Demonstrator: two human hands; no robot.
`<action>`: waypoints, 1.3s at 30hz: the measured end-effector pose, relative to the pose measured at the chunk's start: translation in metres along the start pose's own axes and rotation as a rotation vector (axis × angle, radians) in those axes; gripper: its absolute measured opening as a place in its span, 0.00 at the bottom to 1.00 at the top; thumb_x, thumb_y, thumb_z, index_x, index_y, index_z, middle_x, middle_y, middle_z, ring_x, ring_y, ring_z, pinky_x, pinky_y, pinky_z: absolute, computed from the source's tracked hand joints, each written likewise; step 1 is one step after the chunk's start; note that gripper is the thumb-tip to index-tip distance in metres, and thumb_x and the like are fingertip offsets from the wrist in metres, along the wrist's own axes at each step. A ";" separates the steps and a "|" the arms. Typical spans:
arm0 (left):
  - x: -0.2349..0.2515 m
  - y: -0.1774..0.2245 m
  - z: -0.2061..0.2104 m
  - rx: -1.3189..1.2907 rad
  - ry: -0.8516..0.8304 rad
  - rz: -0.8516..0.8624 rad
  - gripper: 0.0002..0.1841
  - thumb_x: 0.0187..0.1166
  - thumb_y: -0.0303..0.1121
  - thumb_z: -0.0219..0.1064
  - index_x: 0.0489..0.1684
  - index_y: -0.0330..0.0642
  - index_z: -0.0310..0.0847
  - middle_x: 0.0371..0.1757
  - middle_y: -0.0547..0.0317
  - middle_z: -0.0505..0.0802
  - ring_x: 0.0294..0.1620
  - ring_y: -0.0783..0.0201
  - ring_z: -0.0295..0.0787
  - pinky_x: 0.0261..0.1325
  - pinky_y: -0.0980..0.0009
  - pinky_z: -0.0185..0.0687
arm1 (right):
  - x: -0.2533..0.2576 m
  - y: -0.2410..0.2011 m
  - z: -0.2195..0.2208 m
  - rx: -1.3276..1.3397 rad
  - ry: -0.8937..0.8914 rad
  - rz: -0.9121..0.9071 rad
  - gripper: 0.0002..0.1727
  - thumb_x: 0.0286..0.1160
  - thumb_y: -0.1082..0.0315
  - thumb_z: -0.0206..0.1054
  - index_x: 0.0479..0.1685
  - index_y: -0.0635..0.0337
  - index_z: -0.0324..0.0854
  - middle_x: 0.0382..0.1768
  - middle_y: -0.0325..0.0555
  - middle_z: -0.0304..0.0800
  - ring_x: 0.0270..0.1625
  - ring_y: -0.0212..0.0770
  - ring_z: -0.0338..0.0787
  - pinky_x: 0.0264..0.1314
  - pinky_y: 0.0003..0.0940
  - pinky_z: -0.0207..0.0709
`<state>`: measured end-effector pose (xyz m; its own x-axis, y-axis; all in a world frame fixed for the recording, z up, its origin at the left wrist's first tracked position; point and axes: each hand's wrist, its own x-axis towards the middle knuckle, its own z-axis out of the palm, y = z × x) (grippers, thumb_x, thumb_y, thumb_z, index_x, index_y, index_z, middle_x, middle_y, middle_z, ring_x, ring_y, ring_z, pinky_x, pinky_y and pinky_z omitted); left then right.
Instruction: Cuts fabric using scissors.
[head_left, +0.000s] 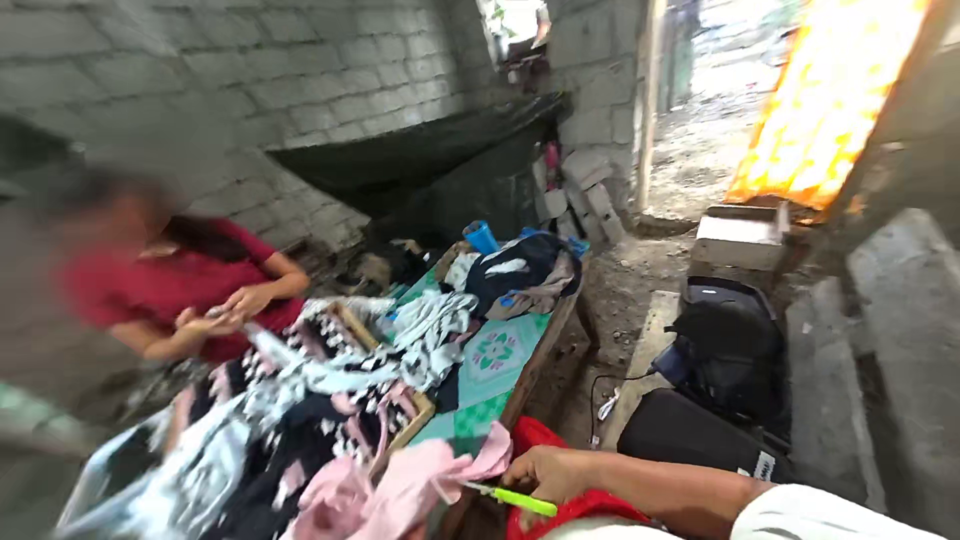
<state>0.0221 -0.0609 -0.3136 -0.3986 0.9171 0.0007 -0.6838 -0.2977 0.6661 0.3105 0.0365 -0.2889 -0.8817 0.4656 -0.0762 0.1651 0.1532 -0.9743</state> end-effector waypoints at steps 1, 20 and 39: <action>-0.001 -0.008 0.011 0.022 0.188 -0.068 0.18 0.92 0.44 0.43 0.49 0.47 0.78 0.39 0.57 0.95 0.40 0.61 0.94 0.44 0.60 0.93 | 0.001 0.007 0.002 -0.020 -0.014 0.017 0.24 0.68 0.72 0.79 0.65 0.69 0.82 0.45 0.58 0.92 0.40 0.43 0.90 0.49 0.45 0.85; 0.013 0.068 0.026 -0.070 0.005 0.153 0.30 0.83 0.66 0.46 0.48 0.54 0.88 0.44 0.55 0.98 0.44 0.56 0.97 0.41 0.53 0.94 | 0.019 0.002 0.007 0.141 -0.142 0.100 0.24 0.68 0.71 0.77 0.64 0.63 0.79 0.38 0.41 0.90 0.35 0.30 0.89 0.44 0.29 0.86; -0.002 0.042 0.044 -0.230 0.009 0.035 0.35 0.90 0.57 0.29 0.51 0.48 0.85 0.49 0.50 0.95 0.52 0.53 0.94 0.52 0.50 0.92 | 0.033 0.019 0.029 0.120 -0.293 0.052 0.35 0.67 0.61 0.77 0.74 0.66 0.70 0.49 0.48 0.89 0.46 0.34 0.88 0.55 0.35 0.83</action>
<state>0.0212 -0.0632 -0.2529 -0.4294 0.9030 0.0129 -0.7905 -0.3828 0.4781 0.2722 0.0296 -0.3155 -0.9662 0.1962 -0.1675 0.1755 0.0239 -0.9842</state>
